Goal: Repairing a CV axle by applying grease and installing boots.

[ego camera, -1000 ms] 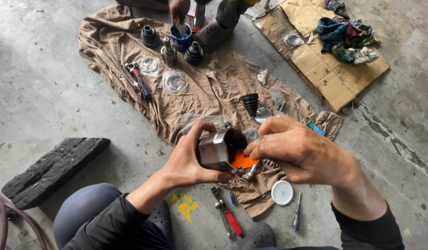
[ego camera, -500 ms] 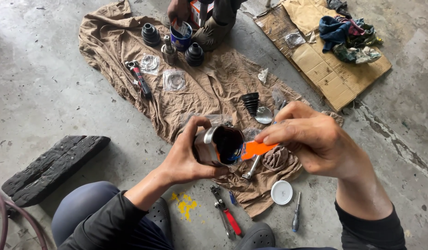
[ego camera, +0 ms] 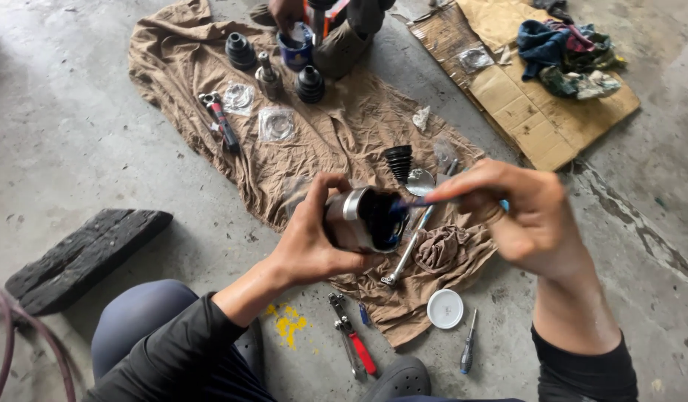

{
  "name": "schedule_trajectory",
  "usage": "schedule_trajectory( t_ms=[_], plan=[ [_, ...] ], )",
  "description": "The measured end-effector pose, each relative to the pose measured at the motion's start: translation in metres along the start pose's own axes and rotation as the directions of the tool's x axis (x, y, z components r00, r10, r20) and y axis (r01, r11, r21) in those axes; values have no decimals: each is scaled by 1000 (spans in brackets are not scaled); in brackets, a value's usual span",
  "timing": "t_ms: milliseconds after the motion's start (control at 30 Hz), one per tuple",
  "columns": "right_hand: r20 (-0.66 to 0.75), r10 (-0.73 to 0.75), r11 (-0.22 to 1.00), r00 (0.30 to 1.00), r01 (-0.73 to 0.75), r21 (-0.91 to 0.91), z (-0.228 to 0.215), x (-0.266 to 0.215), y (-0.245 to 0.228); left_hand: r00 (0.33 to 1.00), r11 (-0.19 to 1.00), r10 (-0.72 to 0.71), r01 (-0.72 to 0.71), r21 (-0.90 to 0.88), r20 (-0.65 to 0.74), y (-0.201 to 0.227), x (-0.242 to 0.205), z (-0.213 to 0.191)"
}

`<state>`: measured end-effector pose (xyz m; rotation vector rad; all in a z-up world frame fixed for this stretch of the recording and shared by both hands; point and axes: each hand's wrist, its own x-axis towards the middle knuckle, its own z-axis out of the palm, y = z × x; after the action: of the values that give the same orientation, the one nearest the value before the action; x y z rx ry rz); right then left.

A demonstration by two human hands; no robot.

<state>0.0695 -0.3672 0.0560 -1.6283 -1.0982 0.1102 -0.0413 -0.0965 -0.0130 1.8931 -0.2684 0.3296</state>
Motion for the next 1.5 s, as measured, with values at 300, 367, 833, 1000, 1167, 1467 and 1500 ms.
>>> schedule_trajectory(
  t_ms=[300, 367, 833, 1000, 1167, 1467, 1500],
  plan=[
    [-24, 116, 896, 993, -94, 435, -21, 7, 41, 937, 858, -344, 340, -384, 61, 31, 22, 50],
    [-14, 130, 864, 991, -106, 491, -23, 4, 47, 956, 912, -288, 290, -289, 50, 25, 27, 57],
    [-41, 301, 706, 953, -194, 681, 9, 26, 111, 961, 963, -242, 254, 90, -131, -33, 15, 48],
    [43, 382, 609, 923, -286, 739, 40, 29, 145, 857, 865, -497, 476, -155, -139, -88, 11, 31],
    [75, 588, 531, 805, -455, 715, 68, 34, 187, 947, 974, -219, 197, -114, -234, -192, 10, 11],
    [-173, 717, 668, 675, -594, 449, 108, 158, 332, 857, 947, -316, 312, -78, -407, -357, 69, -69],
    [-239, 663, 746, 710, -595, 300, 113, 186, 347, 826, 948, -305, 313, -64, -473, -371, 72, -73]
  ],
)
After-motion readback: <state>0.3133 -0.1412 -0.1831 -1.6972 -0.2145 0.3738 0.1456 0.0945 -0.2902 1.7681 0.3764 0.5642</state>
